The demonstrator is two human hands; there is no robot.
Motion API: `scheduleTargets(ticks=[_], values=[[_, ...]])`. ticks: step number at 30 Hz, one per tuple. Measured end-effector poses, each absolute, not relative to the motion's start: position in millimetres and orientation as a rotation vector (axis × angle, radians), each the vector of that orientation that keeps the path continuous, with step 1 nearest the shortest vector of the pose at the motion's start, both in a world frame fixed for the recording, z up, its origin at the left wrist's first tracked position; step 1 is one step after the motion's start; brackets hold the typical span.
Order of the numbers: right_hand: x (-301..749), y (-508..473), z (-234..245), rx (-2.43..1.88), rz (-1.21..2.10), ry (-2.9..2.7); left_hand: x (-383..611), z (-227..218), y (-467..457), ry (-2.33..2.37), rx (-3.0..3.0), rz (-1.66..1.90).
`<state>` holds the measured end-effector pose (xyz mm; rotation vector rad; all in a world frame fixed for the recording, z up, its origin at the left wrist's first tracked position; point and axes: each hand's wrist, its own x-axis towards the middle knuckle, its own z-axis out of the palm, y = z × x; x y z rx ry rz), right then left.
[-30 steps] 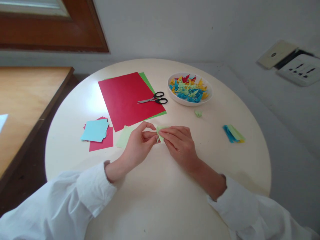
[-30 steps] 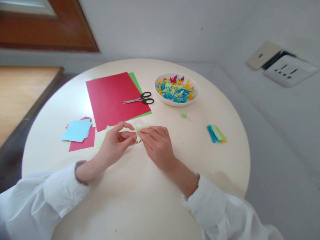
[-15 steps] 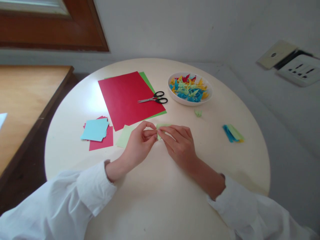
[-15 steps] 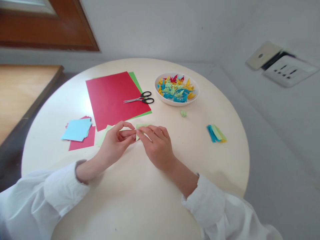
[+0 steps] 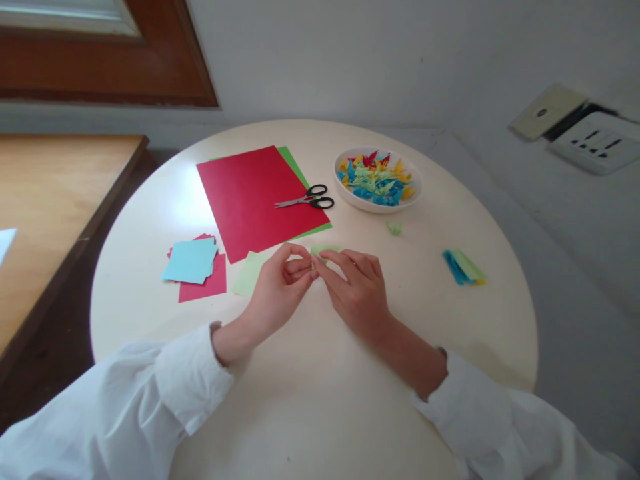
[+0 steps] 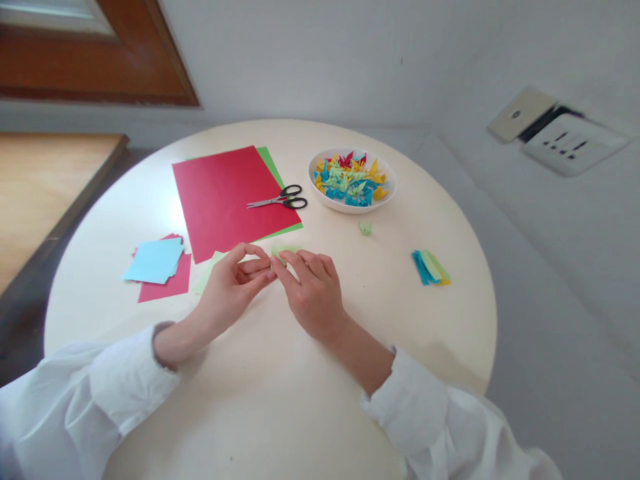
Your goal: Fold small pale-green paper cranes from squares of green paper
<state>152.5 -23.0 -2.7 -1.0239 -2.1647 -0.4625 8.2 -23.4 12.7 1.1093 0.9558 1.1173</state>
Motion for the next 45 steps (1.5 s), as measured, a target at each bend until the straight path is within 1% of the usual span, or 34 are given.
scheduleTargets(ticks=[7,14,21,27,35,40,45], values=[[155,-26,-1,-1.012,-0.305,-2.129,4,11,-22,1.001,1.210,1.113],[162,-22,-2,-1.139,0.089,-1.889,-3,9,-27,1.093,1.523,0.998],[158,-23,-4,-1.176,0.275,-1.825,-4,12,-31,1.179,1.820,0.942],[156,-24,-4,-1.147,0.333,-1.826,-6,11,-30,1.331,1.931,0.960],[157,-24,-7,-1.156,0.359,-1.835,-8,9,-28,1.284,2.018,1.009],[157,-24,-8,-1.150,0.363,-1.832,-7,8,-26,1.249,1.855,1.066],[157,-24,-6,-1.177,0.346,-1.853,-5,6,-26,1.175,1.722,1.021]])
